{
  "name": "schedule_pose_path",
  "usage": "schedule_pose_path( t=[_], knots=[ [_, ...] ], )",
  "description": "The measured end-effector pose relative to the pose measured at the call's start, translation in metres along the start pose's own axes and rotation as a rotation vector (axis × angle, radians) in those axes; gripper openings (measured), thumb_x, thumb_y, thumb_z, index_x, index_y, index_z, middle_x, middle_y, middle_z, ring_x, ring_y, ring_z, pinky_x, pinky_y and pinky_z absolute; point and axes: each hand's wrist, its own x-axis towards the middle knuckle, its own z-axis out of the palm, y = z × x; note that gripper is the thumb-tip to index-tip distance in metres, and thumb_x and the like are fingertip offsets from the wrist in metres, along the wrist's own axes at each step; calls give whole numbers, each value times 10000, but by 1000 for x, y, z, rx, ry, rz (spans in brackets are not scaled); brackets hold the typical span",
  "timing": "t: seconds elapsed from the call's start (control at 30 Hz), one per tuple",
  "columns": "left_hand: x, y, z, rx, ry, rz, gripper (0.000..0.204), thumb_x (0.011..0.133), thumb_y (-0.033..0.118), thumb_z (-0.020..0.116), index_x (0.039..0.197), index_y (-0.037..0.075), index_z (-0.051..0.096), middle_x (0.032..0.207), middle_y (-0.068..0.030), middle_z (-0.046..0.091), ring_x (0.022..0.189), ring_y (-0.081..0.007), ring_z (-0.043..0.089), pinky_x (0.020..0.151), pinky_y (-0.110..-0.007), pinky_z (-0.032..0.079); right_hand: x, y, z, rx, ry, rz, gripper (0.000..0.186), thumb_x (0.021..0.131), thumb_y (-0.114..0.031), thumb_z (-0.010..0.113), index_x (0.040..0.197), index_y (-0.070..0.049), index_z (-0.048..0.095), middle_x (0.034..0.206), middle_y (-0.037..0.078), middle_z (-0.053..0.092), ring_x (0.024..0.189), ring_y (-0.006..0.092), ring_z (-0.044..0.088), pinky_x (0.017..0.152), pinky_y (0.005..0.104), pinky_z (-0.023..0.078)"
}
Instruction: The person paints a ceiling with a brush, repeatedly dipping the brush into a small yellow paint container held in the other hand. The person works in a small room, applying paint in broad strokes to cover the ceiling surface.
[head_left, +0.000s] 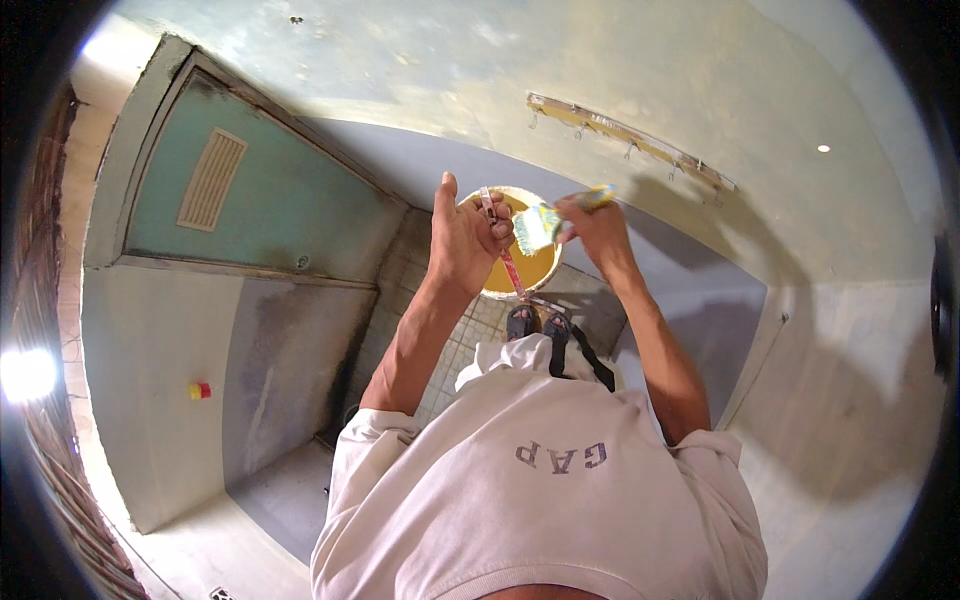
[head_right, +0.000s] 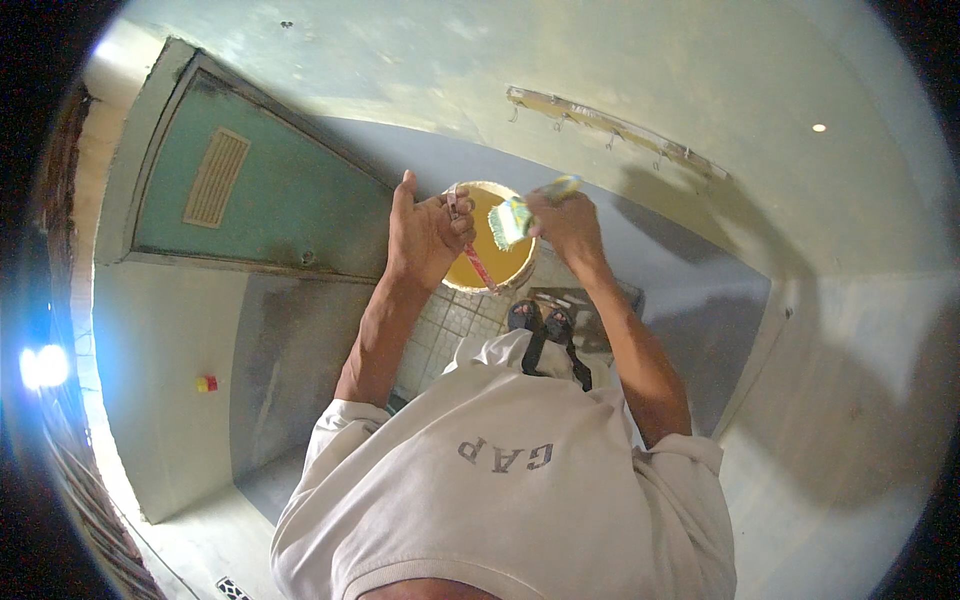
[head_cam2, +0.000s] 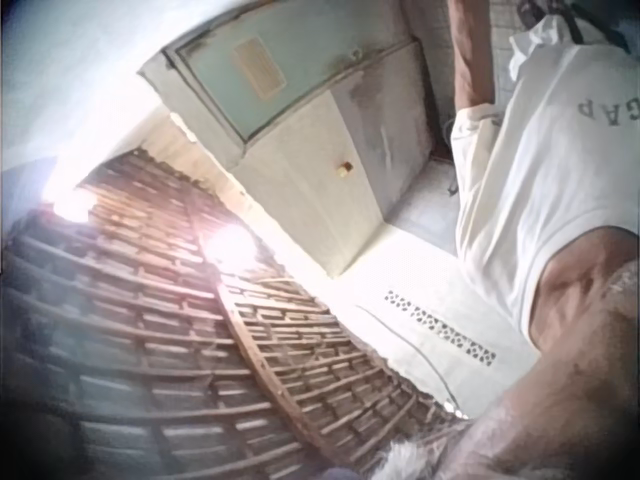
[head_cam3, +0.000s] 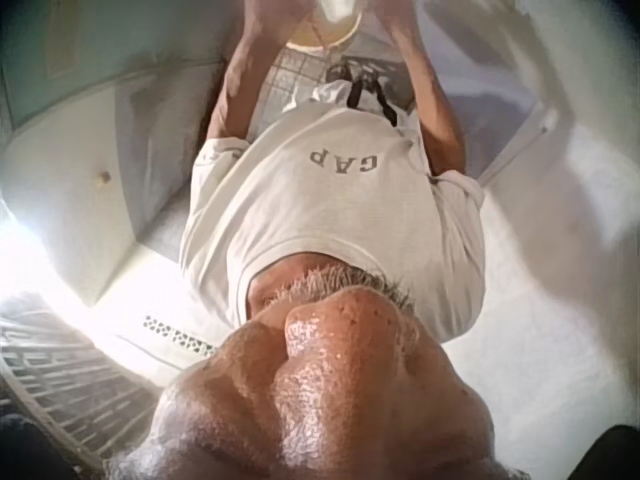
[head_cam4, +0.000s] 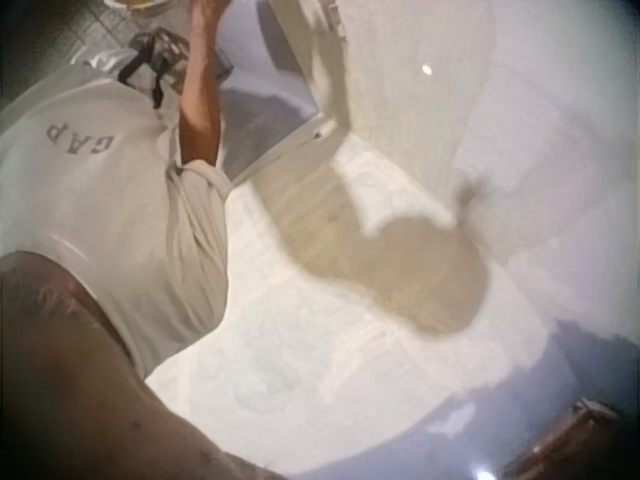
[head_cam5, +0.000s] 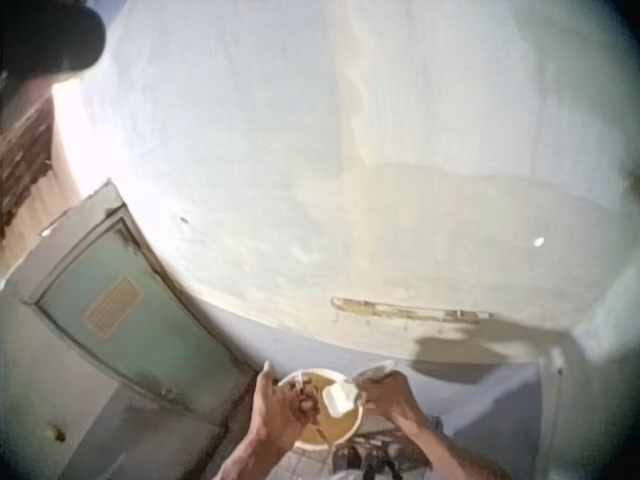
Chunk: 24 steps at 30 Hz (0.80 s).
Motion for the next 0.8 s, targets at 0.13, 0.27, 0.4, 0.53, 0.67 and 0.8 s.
schedule_pose_path(
  t=[0.13,0.27,0.4,0.53,0.67,0.8],
  knots=[
    [-3,2,1,26,10,12,671,1024,638,309,1039,9,544,859,-80,565,649,-177,504,628,-311,437,-28,11,-28,474,37,207,414,900,-446,653,1071,-72,702,935,55,708,868,182,700,693,396,549],
    [3,-1,-13,-19,-61,-54,667,1016,647,337,1035,21,569,883,-85,579,698,-195,529,671,-334,455,-33,89,-34,1003,-96,286,474,956,-512,601,1223,-121,626,1010,41,696,1006,206,685,771,510,557],
    [-2,-7,0,65,196,-29,640,969,694,415,981,77,582,763,-3,504,638,-139,470,586,-283,384,-53,107,-45,1314,-208,134,344,1026,-406,553,1233,-134,597,1082,111,706,1073,261,699,842,606,581],
    [7,-13,-44,98,165,-38,717,921,751,440,981,59,615,730,-12,576,579,-156,510,542,-307,424,-62,35,-100,1194,59,-204,302,1011,-254,617,1284,-135,565,1085,84,705,1027,215,706,756,484,651],
    [26,-26,-83,194,143,-93,767,892,785,410,943,50,622,679,-22,559,600,-202,521,562,-353,423,-88,-52,-180,1019,492,-633,357,965,-179,677,1293,-114,552,1243,95,637,1079,221,676,733,425,650],
    [51,-44,-131,201,193,-175,762,898,776,380,925,47,600,699,-29,542,597,-214,486,571,-358,389,-106,-138,-247,570,874,-984,328,955,-118,685,1258,-28,596,1166,90,650,1034,164,668,807,354,615]
  ],
)
